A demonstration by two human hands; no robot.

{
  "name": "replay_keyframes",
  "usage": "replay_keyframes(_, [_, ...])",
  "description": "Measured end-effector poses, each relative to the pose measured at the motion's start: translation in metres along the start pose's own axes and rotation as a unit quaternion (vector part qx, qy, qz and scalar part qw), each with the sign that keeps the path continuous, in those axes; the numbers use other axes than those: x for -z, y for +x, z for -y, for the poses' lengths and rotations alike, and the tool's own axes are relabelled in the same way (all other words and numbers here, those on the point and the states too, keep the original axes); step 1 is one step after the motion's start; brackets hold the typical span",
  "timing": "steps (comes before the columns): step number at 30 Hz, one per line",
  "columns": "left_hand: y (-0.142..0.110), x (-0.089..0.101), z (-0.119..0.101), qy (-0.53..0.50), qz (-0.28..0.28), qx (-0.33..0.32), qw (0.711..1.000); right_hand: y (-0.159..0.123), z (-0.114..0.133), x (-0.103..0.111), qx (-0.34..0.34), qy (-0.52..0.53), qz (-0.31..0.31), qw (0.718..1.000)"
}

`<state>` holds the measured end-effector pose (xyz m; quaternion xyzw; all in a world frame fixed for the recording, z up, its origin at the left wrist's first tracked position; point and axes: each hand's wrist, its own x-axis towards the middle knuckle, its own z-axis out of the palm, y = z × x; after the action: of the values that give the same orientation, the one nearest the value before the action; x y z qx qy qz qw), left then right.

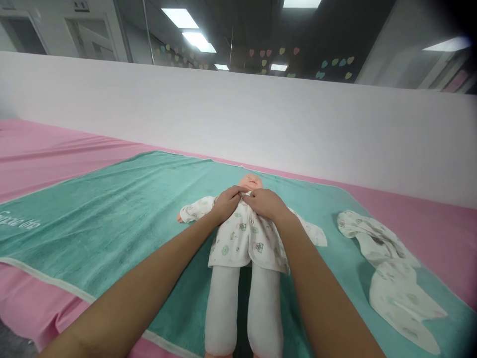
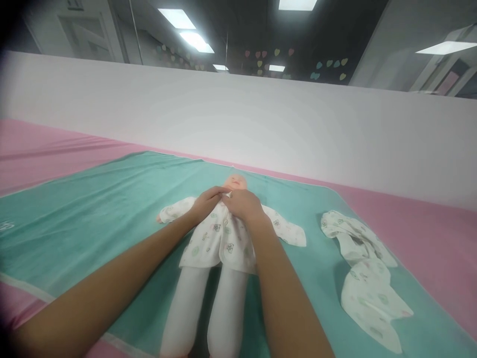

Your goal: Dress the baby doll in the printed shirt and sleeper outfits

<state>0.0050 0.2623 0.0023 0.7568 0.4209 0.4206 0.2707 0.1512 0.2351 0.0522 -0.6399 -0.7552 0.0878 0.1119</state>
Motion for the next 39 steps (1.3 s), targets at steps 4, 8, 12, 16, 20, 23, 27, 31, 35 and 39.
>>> replay_keyframes(4, [-0.0005, 0.0000, -0.0003, -0.006, -0.002, -0.005, 1.000, -0.0001, 0.0006, -0.0001, -0.001, 0.000, 0.002, 1.000])
replay_keyframes(8, [-0.0006, -0.0002, -0.0002, -0.007, -0.001, 0.001, 1.000, -0.0015, 0.0013, 0.0006, 0.005, 0.009, 0.000, 1.000])
replay_keyframes(12, [0.0002, -0.0004, 0.0002, -0.002, -0.002, 0.002, 1.000, -0.0022, 0.0010, 0.0015, 0.007, 0.012, -0.002, 1.000])
replay_keyframes(16, [0.0005, -0.0001, -0.0004, 0.004, 0.002, 0.007, 1.000, -0.0015, 0.0000, 0.0011, 0.004, 0.009, 0.000, 1.000])
replay_keyframes(20, [-0.0001, 0.0006, -0.0022, 0.005, 0.000, 0.008, 1.000, -0.0002, -0.0004, 0.0002, 0.000, 0.014, 0.001, 1.000])
replay_keyframes(23, [-0.0005, 0.0008, -0.0033, 0.006, 0.001, 0.009, 1.000, 0.0003, -0.0009, -0.0006, -0.002, 0.022, 0.000, 1.000])
replay_keyframes(27, [-0.0002, 0.0001, -0.0023, 0.005, 0.001, 0.007, 1.000, 0.0004, -0.0021, -0.0017, -0.002, 0.035, -0.008, 0.999])
replay_keyframes(31, [0.0000, -0.0008, -0.0001, 0.002, -0.003, 0.006, 1.000, 0.0004, -0.0025, -0.0020, -0.005, 0.041, -0.008, 0.999])
replay_keyframes(35, [-0.0001, -0.0005, -0.0002, 0.005, -0.005, 0.010, 1.000, 0.0002, -0.0026, -0.0021, -0.001, 0.042, -0.008, 0.999])
replay_keyframes(39, [-0.0002, -0.0002, -0.0010, -0.001, -0.003, 0.009, 1.000, 0.0004, -0.0032, -0.0033, -0.001, 0.045, -0.018, 0.999])
